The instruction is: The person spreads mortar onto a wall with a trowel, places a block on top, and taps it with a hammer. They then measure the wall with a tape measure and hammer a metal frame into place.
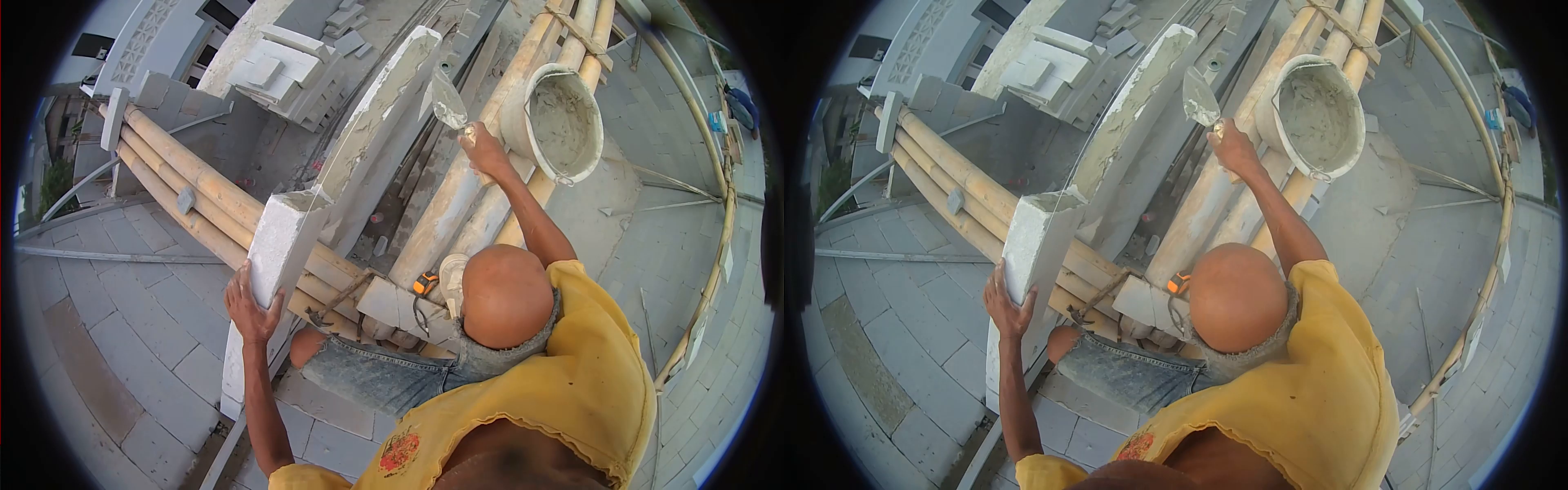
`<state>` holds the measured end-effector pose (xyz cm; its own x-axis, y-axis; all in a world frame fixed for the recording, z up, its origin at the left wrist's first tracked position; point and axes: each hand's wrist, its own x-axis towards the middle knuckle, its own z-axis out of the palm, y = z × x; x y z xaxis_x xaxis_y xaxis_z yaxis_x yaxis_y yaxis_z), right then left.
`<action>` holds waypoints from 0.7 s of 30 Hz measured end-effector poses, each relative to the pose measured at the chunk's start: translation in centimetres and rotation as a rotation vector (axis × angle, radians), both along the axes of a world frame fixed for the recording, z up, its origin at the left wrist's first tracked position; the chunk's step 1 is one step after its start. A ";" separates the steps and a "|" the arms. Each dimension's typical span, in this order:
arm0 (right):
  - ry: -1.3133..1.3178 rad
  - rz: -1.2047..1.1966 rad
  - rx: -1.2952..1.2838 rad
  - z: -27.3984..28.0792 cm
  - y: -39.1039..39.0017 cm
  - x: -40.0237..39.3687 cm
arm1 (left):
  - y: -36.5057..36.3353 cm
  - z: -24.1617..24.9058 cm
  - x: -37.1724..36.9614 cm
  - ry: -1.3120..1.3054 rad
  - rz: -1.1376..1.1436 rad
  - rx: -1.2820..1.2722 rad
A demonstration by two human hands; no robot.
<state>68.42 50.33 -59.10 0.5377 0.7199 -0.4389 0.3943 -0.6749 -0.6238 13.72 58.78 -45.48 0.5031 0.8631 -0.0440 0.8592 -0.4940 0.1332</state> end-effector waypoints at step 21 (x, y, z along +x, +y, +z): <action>0.394 -0.175 0.048 21.8 -17.5 -3.4 | -0.4 0.3 0.0 -0.048 -0.039 0.001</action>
